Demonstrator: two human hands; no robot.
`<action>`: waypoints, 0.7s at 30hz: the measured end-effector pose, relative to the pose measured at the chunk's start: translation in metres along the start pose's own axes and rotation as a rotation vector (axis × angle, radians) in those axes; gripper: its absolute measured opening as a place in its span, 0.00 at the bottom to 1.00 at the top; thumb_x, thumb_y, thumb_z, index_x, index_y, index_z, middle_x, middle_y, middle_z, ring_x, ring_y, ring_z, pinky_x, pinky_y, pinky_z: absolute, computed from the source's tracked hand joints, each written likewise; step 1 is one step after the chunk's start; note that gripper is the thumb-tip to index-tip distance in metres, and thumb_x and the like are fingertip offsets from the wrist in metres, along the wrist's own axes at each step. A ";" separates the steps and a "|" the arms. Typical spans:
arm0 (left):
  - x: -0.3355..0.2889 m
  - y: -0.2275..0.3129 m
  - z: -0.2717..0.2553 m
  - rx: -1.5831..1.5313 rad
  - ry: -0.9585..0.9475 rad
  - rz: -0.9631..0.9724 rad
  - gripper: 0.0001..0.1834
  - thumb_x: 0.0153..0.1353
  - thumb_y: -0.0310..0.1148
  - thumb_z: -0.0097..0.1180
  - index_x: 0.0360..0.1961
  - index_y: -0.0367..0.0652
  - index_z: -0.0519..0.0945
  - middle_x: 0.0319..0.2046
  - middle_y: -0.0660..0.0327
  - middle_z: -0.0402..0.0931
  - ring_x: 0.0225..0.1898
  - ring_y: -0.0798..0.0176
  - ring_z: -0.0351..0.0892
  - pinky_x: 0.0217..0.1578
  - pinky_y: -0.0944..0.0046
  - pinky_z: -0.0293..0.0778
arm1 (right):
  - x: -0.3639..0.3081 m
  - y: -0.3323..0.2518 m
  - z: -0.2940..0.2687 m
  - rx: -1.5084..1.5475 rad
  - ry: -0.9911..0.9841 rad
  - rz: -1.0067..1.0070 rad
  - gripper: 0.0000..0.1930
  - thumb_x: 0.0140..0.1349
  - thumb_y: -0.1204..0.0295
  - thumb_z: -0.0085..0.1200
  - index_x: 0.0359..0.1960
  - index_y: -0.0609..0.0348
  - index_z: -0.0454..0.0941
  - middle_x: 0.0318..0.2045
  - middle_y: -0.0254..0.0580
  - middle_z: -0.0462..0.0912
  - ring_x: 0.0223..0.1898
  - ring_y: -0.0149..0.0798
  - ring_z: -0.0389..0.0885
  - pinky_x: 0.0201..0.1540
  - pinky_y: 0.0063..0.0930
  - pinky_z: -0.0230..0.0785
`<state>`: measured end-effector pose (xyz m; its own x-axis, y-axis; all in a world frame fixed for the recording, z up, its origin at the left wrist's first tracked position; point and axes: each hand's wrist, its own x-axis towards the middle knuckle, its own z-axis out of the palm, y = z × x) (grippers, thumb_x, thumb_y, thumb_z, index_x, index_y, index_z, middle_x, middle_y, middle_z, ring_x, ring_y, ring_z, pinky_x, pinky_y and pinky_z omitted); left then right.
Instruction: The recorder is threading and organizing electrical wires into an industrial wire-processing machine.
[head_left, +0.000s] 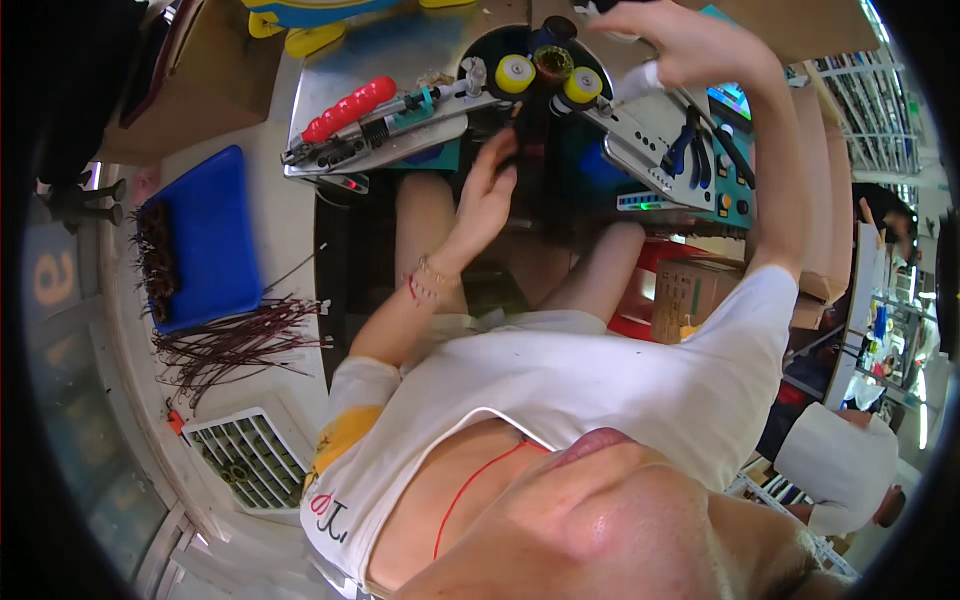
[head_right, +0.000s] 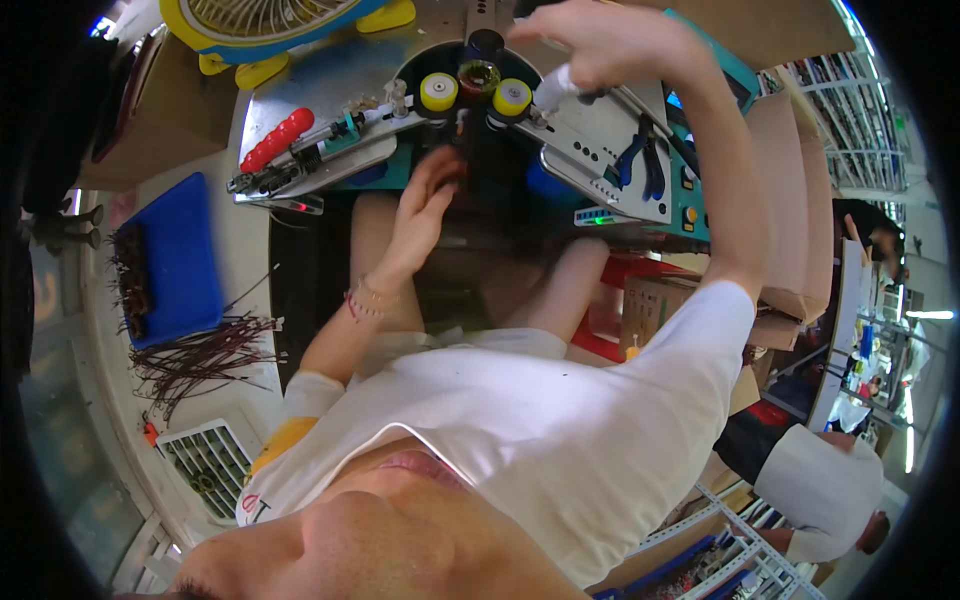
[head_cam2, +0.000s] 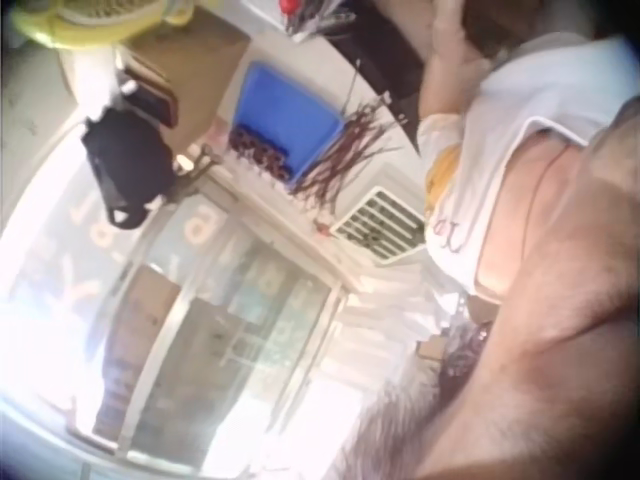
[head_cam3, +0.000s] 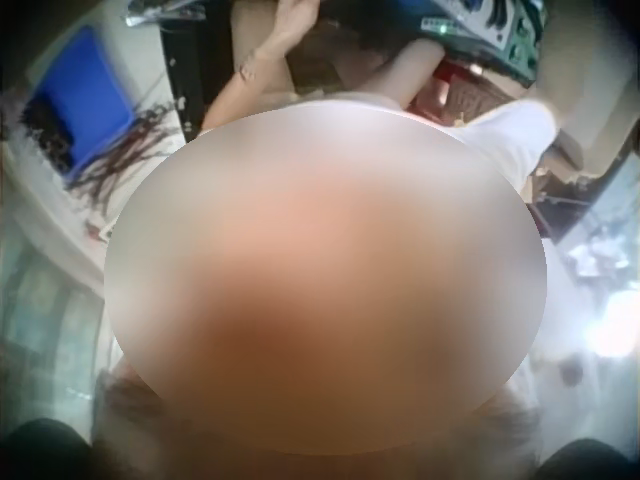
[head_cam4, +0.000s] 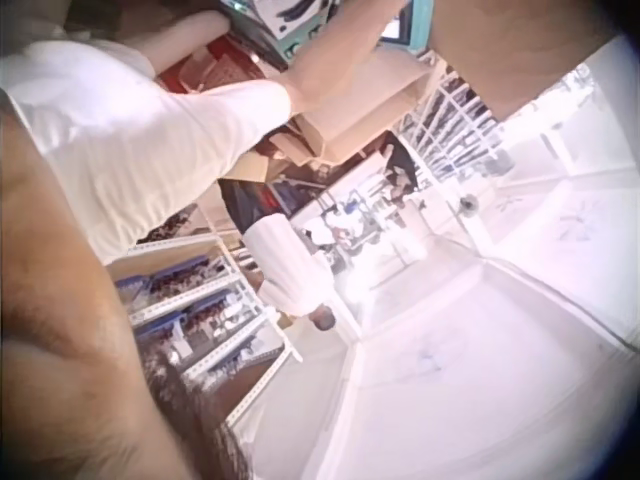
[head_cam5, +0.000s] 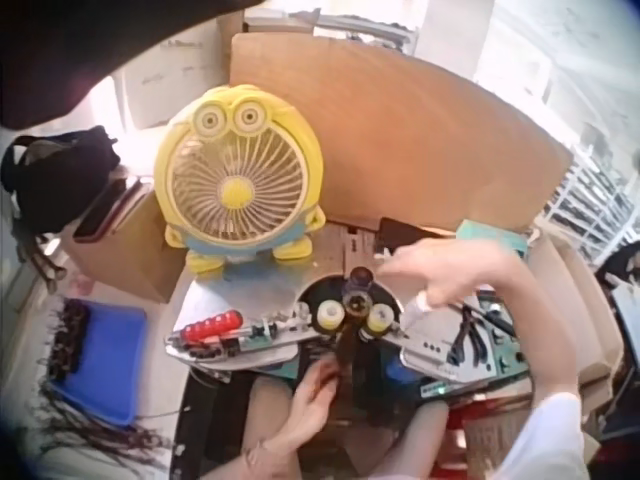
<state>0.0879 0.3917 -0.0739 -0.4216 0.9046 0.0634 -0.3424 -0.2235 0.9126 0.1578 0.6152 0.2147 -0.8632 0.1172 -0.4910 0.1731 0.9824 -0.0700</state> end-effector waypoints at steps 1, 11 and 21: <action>0.009 -0.009 -0.002 0.140 0.056 0.096 0.29 0.69 0.22 0.47 0.71 0.39 0.61 0.66 0.54 0.64 0.66 0.56 0.66 0.65 0.59 0.65 | -0.002 0.000 0.039 0.086 0.367 -0.165 0.20 0.56 0.76 0.61 0.52 0.54 0.80 0.50 0.44 0.81 0.54 0.47 0.79 0.58 0.40 0.70; 0.044 0.000 0.022 0.814 0.106 0.501 0.20 0.54 0.27 0.58 0.49 0.37 0.74 0.44 0.45 0.76 0.47 0.41 0.75 0.50 0.48 0.71 | 0.029 -0.076 0.121 -0.329 1.010 -0.308 0.11 0.51 0.70 0.57 0.38 0.49 0.77 0.34 0.34 0.78 0.39 0.38 0.80 0.36 0.30 0.75; 0.011 0.139 0.049 -0.307 -0.061 -0.402 0.20 0.64 0.25 0.50 0.57 0.29 0.73 0.47 0.56 0.79 0.48 0.65 0.78 0.57 0.64 0.72 | 0.057 0.033 0.066 0.441 0.596 -0.093 0.20 0.68 0.56 0.54 0.56 0.52 0.82 0.66 0.53 0.67 0.71 0.53 0.57 0.73 0.45 0.47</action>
<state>0.0768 0.3886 0.0735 -0.1588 0.9586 -0.2363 -0.7024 0.0585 0.7094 0.1458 0.6444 0.1269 -0.9725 0.2189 0.0795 0.1528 0.8573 -0.4916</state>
